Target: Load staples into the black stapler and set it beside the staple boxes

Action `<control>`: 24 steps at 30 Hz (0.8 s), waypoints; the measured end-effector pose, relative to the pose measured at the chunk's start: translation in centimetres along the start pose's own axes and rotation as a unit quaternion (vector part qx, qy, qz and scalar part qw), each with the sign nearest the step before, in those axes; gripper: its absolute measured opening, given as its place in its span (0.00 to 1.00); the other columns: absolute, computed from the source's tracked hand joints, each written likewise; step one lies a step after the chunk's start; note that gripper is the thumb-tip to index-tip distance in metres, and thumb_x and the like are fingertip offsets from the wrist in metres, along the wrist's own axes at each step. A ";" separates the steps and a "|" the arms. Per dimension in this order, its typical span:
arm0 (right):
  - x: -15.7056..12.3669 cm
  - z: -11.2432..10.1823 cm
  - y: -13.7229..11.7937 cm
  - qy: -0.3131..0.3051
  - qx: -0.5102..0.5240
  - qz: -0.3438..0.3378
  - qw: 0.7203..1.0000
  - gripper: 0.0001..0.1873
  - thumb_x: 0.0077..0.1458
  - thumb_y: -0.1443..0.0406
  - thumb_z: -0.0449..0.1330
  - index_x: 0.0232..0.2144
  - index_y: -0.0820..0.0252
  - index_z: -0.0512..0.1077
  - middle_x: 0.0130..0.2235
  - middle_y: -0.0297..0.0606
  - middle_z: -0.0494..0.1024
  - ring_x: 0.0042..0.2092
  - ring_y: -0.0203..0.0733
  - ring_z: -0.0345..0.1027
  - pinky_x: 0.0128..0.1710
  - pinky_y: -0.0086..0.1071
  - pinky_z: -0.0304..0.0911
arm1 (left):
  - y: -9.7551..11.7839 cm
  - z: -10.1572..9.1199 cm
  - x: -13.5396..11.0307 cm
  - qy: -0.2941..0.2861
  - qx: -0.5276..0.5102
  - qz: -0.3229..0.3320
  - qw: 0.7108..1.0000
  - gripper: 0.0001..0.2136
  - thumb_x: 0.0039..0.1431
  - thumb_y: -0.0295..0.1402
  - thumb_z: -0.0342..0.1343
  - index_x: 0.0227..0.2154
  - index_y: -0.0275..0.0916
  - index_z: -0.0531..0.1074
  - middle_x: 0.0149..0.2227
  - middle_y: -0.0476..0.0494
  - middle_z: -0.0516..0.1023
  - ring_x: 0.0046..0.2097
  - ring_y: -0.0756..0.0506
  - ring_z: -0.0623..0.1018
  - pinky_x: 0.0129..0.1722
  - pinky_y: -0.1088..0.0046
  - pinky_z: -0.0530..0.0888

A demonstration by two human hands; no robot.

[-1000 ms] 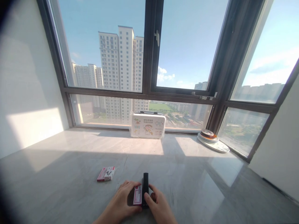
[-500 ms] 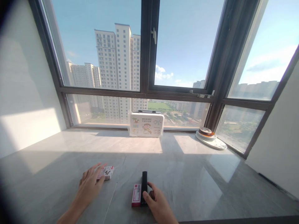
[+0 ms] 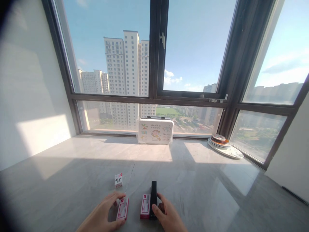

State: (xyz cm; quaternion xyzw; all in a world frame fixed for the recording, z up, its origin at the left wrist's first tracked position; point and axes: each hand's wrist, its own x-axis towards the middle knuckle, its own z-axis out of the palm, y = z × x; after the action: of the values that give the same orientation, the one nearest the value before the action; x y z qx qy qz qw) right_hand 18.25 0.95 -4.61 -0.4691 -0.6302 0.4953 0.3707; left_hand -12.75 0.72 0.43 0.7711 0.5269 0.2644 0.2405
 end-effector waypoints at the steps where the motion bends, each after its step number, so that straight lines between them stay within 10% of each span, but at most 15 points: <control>1: 0.0 0.1 -0.1 0.000 0.003 -0.002 1.000 0.41 0.60 0.42 0.55 0.64 0.64 0.59 0.25 0.26 0.60 0.27 0.35 0.56 0.27 0.29 0.52 | 1.2 0.6 0.6 0.005 -0.009 0.015 1.000 0.27 0.48 0.40 0.65 0.54 0.49 0.72 0.56 0.45 0.75 0.54 0.39 0.74 0.56 0.65 0.71; 8: 0.0 0.4 0.1 0.034 0.008 -0.006 0.999 0.44 0.55 0.38 0.57 0.61 0.61 0.65 0.23 0.26 0.59 0.25 0.35 0.55 0.26 0.28 0.54 | 6.6 3.8 4.3 -0.043 -0.068 0.057 0.995 0.29 0.44 0.38 0.68 0.53 0.47 0.73 0.54 0.46 0.76 0.55 0.39 0.74 0.57 0.66 0.69; 24: -0.4 -0.1 -0.7 0.047 -0.033 -0.010 0.998 0.43 0.59 0.38 0.50 0.63 0.62 0.64 0.27 0.30 0.65 0.31 0.40 0.60 0.32 0.32 0.57 | 3.6 7.7 4.2 -0.019 -0.077 0.099 0.992 0.48 0.35 0.50 0.74 0.62 0.47 0.64 0.59 0.39 0.72 0.59 0.35 0.72 0.59 0.62 0.69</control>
State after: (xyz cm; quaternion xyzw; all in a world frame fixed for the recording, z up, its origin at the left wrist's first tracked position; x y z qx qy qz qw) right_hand 18.28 0.57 -3.90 -0.4974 -0.6326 0.4477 0.3898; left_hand -3.87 2.73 -2.31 0.8036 0.4209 0.3124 0.2819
